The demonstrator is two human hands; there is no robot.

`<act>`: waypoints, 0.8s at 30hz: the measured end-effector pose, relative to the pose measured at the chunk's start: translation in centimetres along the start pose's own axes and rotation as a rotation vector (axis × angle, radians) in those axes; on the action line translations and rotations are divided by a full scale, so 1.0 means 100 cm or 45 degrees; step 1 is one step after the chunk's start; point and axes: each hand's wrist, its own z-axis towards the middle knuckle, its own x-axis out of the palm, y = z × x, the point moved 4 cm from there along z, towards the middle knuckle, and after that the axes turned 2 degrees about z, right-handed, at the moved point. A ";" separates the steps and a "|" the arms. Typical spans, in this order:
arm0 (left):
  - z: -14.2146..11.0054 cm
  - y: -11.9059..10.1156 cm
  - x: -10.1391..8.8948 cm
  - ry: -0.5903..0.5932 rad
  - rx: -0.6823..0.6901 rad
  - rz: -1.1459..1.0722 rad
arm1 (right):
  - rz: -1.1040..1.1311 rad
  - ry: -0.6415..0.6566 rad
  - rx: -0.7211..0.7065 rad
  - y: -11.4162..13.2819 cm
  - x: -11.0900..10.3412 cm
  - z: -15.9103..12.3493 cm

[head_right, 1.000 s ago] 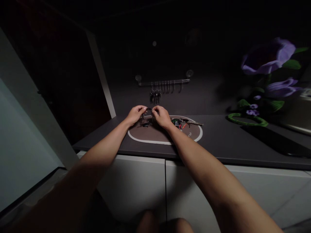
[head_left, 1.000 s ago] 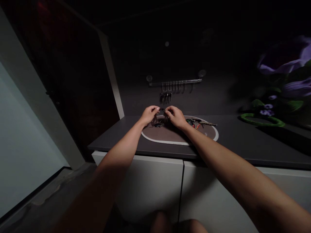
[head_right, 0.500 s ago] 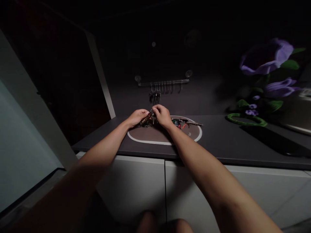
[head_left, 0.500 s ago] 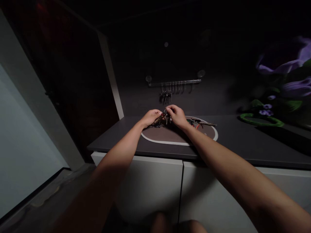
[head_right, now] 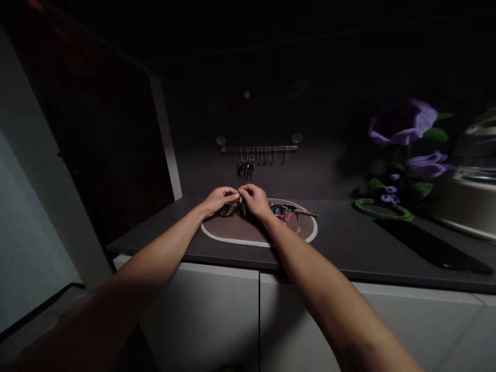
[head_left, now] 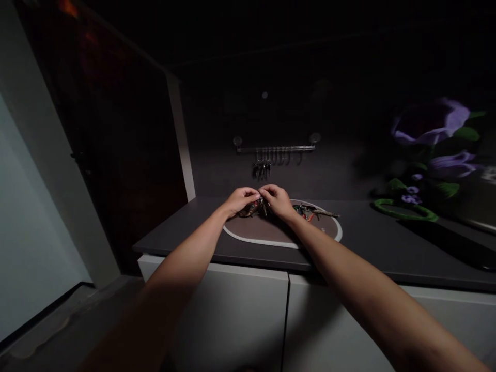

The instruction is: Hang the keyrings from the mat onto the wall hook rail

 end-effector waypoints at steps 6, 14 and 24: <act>0.003 0.001 -0.003 -0.147 -0.001 -0.154 | 0.325 0.018 0.220 0.003 0.002 -0.004; 0.003 -0.001 -0.002 -0.209 0.004 -0.318 | 0.565 -0.013 0.336 0.003 0.004 -0.007; 0.003 -0.002 -0.001 -0.233 0.020 -0.377 | 0.645 -0.110 0.368 -0.002 -0.003 -0.006</act>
